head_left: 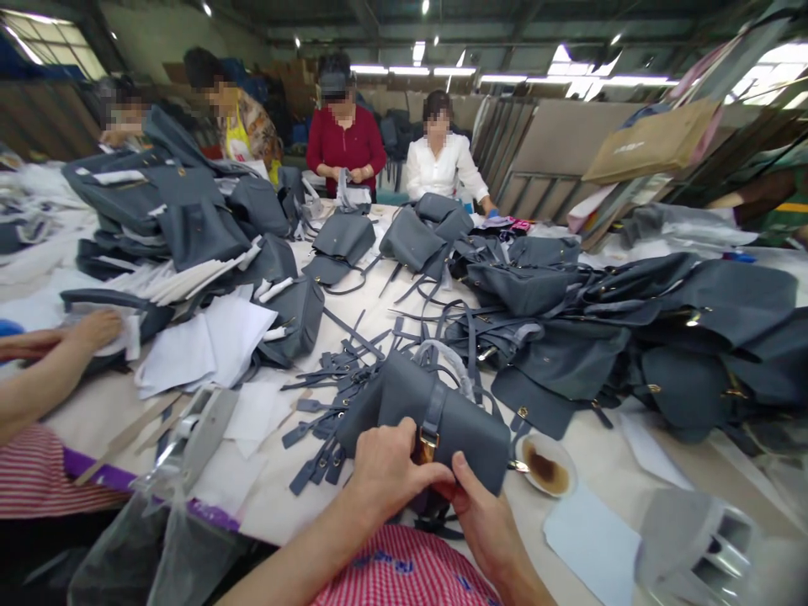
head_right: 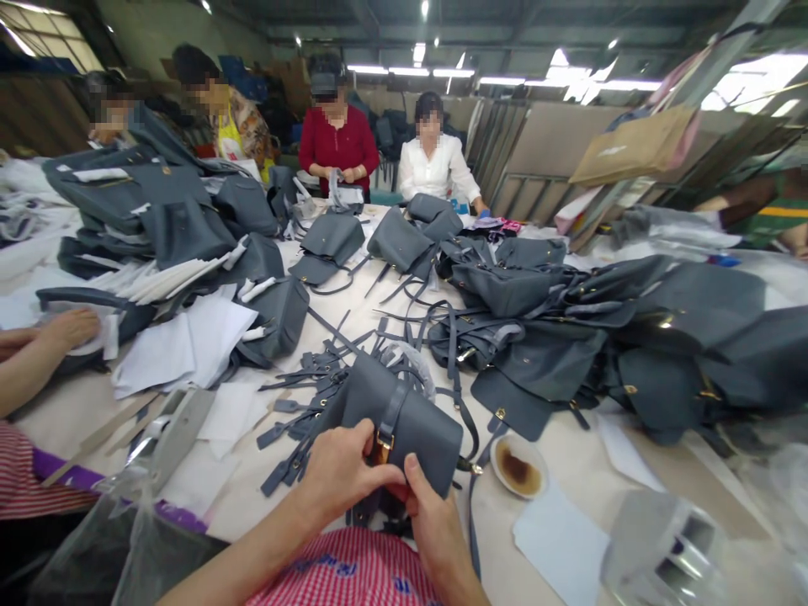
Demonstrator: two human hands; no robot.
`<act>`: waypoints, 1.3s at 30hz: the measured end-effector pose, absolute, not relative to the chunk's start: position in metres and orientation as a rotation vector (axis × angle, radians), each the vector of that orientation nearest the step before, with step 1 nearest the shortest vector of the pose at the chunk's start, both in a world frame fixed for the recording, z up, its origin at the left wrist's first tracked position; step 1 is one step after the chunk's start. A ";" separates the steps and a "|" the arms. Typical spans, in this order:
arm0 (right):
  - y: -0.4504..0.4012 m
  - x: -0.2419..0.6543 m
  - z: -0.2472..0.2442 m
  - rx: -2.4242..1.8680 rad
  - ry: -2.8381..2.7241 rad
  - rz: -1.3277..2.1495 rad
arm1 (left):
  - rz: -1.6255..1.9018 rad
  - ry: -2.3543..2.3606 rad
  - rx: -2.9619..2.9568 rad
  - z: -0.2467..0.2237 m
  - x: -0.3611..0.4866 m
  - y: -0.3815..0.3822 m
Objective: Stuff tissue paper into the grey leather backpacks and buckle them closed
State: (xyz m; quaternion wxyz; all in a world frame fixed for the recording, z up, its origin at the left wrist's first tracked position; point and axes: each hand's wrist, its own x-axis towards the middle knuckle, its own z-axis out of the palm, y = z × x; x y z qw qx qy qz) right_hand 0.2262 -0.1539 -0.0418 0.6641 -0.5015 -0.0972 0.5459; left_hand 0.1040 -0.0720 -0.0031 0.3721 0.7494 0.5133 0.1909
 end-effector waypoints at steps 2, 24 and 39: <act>-0.156 0.227 -0.043 -1.126 -0.218 1.274 | 0.417 1.238 1.876 -0.003 0.107 -0.069; -0.158 0.223 -0.040 -1.093 -0.161 1.286 | 0.328 0.955 1.441 -0.019 0.097 -0.070; -0.160 0.219 -0.042 -1.140 -0.184 1.279 | 0.250 0.880 1.406 -0.030 0.095 -0.061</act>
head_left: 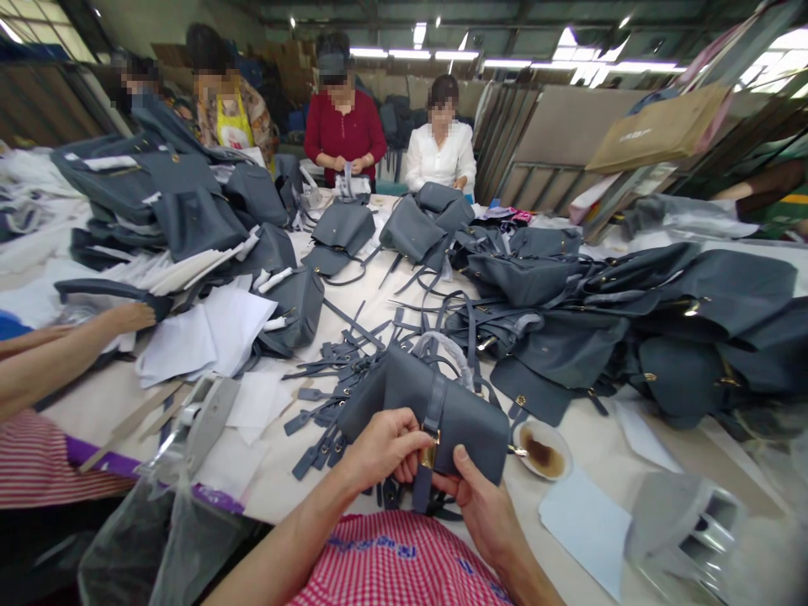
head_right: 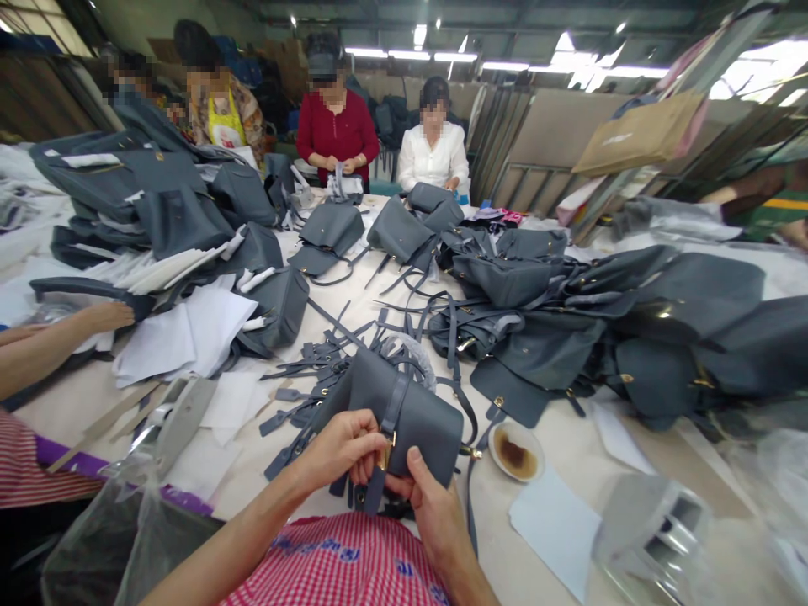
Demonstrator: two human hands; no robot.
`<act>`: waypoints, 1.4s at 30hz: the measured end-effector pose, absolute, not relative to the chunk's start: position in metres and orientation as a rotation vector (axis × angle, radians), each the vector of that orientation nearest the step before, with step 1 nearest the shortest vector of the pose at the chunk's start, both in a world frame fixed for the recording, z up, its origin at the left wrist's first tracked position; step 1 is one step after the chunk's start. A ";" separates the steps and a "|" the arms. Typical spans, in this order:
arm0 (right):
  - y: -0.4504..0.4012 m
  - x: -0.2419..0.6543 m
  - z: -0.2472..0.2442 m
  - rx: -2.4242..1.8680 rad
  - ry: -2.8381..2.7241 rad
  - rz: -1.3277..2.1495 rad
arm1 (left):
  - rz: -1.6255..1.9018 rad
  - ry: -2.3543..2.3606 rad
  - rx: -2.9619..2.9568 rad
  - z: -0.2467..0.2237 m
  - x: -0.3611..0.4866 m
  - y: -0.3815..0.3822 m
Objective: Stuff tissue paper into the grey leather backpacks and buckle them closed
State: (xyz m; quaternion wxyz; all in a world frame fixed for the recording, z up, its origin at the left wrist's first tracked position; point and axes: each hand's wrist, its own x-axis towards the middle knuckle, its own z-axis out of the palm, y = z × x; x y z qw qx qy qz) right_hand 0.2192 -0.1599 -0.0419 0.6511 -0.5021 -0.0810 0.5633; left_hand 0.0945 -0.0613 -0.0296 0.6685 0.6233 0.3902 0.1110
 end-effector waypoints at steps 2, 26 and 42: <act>-0.159 0.215 -0.043 -1.240 -0.179 1.221 | 0.278 0.985 1.689 -0.021 0.094 -0.066; -0.157 0.210 -0.061 -1.505 -0.229 1.070 | 0.559 1.180 1.672 -0.018 0.091 -0.068; -0.162 0.205 -0.052 -1.945 -0.402 0.870 | 0.041 1.388 2.296 -0.002 0.102 -0.078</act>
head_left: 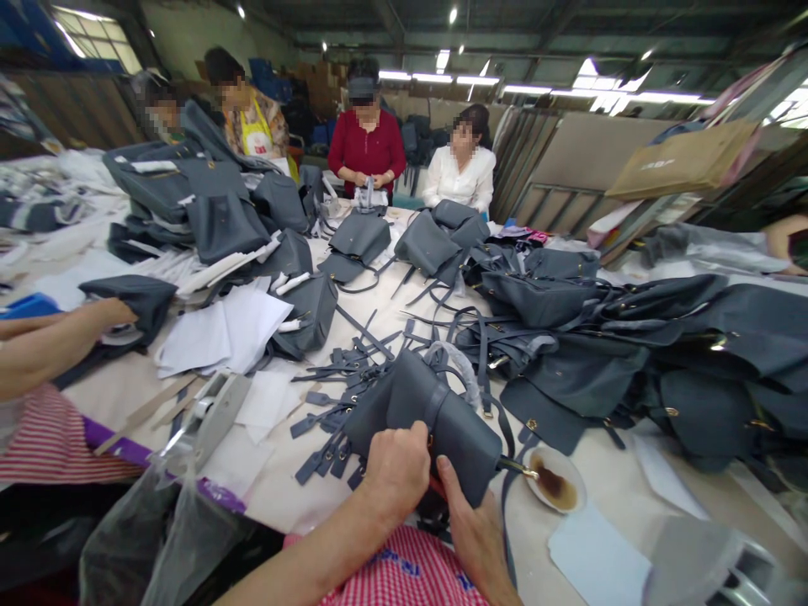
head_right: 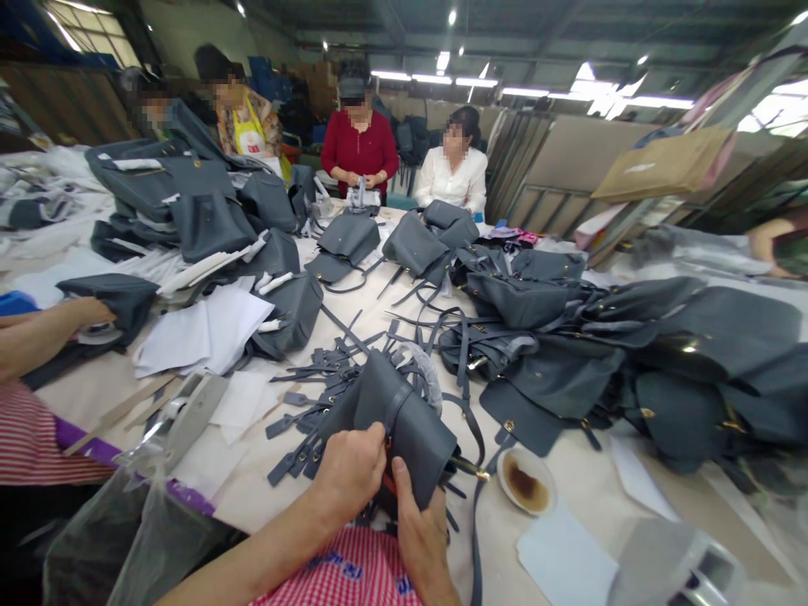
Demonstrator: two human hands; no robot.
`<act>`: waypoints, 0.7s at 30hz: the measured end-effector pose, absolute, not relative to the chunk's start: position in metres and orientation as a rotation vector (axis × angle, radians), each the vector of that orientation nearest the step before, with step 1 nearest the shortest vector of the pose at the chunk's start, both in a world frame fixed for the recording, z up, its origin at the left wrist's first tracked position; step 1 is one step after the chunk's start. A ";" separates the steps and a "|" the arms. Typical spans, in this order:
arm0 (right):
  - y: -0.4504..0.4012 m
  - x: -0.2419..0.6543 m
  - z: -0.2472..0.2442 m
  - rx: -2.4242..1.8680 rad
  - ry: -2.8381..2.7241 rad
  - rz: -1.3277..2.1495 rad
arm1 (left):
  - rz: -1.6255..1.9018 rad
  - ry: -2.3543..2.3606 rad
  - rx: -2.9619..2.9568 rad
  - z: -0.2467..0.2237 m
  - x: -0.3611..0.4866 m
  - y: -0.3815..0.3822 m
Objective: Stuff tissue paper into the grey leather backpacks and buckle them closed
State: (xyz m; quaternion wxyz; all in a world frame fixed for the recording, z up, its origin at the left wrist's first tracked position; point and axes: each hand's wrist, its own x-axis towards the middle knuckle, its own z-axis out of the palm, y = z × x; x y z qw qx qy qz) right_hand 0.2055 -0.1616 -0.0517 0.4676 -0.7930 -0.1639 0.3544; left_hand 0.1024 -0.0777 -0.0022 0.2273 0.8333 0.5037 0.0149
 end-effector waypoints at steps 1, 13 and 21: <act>-0.162 0.206 -0.052 -1.963 -0.419 0.864 | 0.029 1.377 2.315 -0.002 0.103 -0.078; -0.141 0.196 -0.044 -1.235 -0.136 1.185 | 0.436 1.545 2.043 -0.041 0.085 -0.064; -0.137 0.202 -0.046 -1.177 -0.110 1.160 | 0.437 0.985 1.833 -0.029 0.073 -0.090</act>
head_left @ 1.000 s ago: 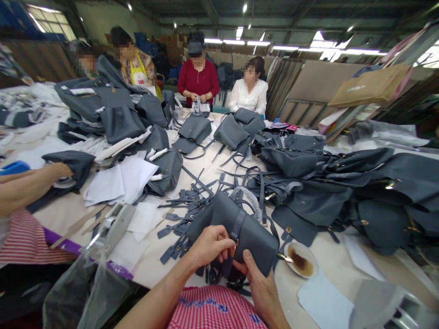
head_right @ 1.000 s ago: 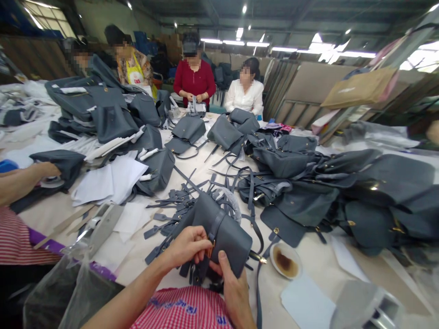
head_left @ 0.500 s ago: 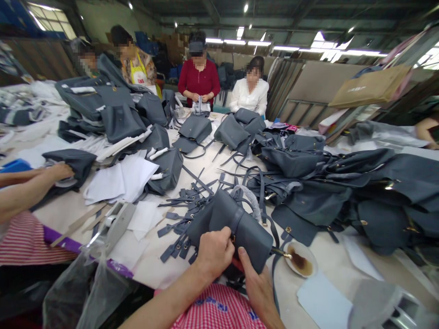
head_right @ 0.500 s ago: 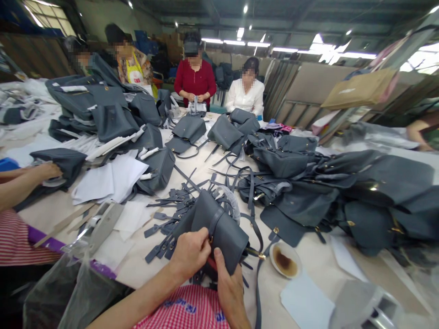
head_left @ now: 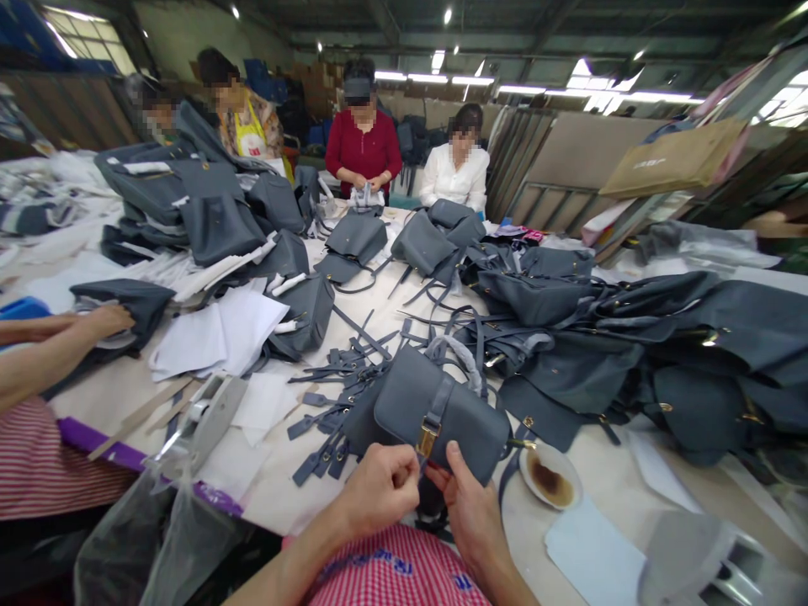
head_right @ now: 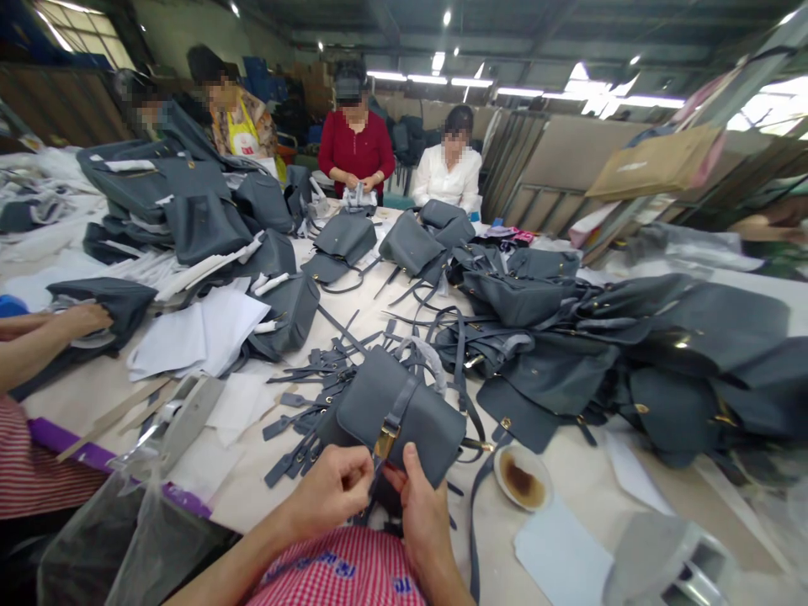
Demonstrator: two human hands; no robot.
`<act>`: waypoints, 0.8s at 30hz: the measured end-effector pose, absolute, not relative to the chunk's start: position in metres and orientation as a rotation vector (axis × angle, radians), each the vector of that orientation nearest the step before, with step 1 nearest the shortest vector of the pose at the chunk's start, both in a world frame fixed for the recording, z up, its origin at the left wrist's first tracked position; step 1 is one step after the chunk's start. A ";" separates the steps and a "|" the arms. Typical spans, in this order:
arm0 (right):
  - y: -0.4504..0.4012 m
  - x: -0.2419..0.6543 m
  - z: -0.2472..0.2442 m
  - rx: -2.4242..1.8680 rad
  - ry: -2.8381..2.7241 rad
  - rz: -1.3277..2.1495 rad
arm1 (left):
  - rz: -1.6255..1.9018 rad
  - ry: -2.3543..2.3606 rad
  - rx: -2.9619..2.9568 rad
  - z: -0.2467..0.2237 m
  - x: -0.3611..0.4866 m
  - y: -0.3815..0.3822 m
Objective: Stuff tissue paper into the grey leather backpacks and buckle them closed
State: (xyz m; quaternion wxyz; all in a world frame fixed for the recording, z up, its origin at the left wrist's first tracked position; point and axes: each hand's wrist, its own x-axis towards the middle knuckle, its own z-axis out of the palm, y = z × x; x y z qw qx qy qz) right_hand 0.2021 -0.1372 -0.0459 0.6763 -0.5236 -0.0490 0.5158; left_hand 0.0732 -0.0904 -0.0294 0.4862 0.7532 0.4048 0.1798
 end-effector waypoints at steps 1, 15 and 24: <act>-0.138 0.203 -0.046 -1.191 -0.120 1.161 | 0.472 0.968 1.927 -0.028 0.073 -0.091; -0.142 0.199 -0.035 -1.173 -0.103 1.223 | 0.739 0.699 2.019 -0.022 0.075 -0.078; -0.147 0.193 -0.029 -1.331 -0.259 1.255 | 0.727 1.072 2.064 -0.030 0.070 -0.079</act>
